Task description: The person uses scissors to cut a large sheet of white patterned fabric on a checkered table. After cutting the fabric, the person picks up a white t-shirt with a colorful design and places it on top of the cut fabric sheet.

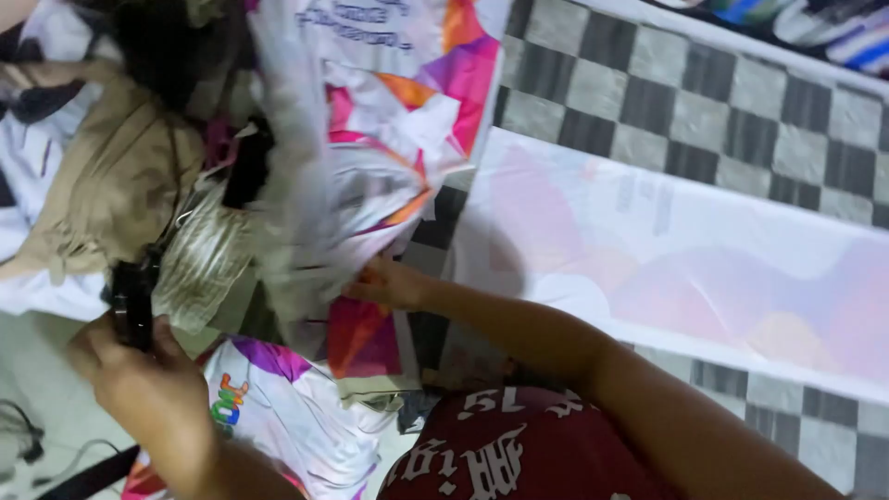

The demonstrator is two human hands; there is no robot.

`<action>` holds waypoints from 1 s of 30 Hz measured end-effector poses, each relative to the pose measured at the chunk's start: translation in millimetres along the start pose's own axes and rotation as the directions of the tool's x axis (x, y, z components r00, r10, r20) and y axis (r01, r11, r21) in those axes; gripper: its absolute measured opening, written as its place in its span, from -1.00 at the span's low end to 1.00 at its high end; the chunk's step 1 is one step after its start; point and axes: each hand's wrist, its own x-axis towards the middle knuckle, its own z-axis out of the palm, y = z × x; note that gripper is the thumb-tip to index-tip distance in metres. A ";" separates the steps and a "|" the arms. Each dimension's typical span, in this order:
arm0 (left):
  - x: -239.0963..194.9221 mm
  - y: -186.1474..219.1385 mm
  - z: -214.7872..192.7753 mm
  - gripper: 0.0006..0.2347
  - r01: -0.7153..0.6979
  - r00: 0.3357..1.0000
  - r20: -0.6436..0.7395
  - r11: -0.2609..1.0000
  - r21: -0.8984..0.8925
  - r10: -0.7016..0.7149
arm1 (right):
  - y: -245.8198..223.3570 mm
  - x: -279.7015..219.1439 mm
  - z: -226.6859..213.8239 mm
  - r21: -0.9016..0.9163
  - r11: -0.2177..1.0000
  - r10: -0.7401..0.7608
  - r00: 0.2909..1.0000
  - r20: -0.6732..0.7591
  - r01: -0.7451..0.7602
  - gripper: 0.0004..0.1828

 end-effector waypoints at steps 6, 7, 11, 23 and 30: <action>-11.9 74.7 68.2 -0.68 -0.580 0.588 0.523 0.772 -0.260 0.617 | 29.0 -115.5 -76.3 0.134 0.977 -0.109 0.927 -0.360 0.168 -0.58; -26.2 102.1 78.2 -0.68 -0.600 0.548 0.528 0.745 -0.293 0.649 | 16.8 -148.5 -81.2 0.142 0.976 -0.094 0.909 -0.406 0.164 -0.58; -91.0 194.7 121.2 -0.64 -0.787 0.164 0.586 0.463 -0.408 0.794 | -21.2 -277.4 -74.5 -0.176 0.979 -0.190 0.745 -0.640 0.099 -0.70; -272.2 420.1 154.5 -0.67 -0.646 -0.234 -0.158 -0.275 -0.712 0.959 | 67.6 -529.3 0.1 0.083 0.969 0.122 0.159 -0.980 -0.235 -0.32; -378.7 525.1 160.3 -0.59 -0.393 -0.389 -0.300 -0.452 -0.801 0.871 | 98.1 -670.6 -1.3 0.683 0.244 0.216 0.648 -0.730 0.688 0.06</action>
